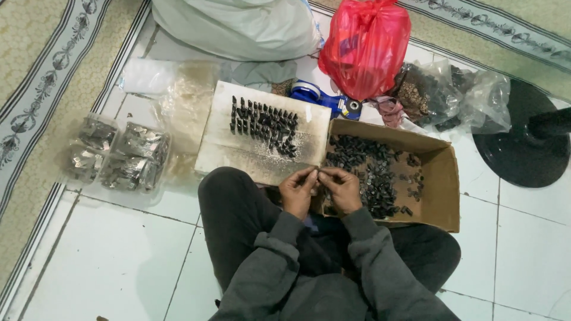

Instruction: The person sits on the floor and repeatedly picks up small black metal pieces from a cardboard box. They place the pieces onto a white rectangular board, arranging them in neat rows. The person continues this sorting process throughout the clip.

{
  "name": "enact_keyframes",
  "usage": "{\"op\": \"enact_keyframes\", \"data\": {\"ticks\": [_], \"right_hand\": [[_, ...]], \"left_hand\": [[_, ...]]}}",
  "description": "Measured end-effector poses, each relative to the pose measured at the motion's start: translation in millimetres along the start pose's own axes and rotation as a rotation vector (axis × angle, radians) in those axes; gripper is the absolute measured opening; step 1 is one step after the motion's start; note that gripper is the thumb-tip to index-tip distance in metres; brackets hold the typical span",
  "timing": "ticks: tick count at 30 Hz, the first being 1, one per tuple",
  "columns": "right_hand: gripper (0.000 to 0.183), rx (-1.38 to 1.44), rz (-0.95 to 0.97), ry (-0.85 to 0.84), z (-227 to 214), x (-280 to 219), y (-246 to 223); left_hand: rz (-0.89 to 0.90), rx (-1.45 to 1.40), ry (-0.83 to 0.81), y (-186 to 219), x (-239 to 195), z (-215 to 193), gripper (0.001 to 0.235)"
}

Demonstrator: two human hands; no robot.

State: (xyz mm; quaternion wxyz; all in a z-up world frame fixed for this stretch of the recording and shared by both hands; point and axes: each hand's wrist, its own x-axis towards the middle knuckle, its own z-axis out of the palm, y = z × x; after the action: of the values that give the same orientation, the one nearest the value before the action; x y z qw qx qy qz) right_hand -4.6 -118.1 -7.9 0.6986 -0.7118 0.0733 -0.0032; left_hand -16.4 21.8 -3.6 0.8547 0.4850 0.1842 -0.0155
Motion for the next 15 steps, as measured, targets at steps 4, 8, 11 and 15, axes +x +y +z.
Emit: {"op": "enact_keyframes", "data": {"ticks": [4, 8, 11, 15], "right_hand": [[0.018, -0.120, -0.047, 0.127, 32, -3, 10], [0.015, -0.156, -0.107, 0.206, 69, -6, 3], [0.012, -0.184, -0.117, 0.196, 94, 3, 2], [0.022, -0.128, -0.010, 0.066, 115, 3, -45]], "left_hand": [[0.179, 0.215, 0.169, -5, 4, -12, 0.029], [0.236, 0.288, 0.294, -6, 6, -18, 0.029], [0.215, 0.303, 0.371, 4, 10, -21, 0.033], [0.153, 0.158, 0.339, 24, 10, -20, 0.046]]}}
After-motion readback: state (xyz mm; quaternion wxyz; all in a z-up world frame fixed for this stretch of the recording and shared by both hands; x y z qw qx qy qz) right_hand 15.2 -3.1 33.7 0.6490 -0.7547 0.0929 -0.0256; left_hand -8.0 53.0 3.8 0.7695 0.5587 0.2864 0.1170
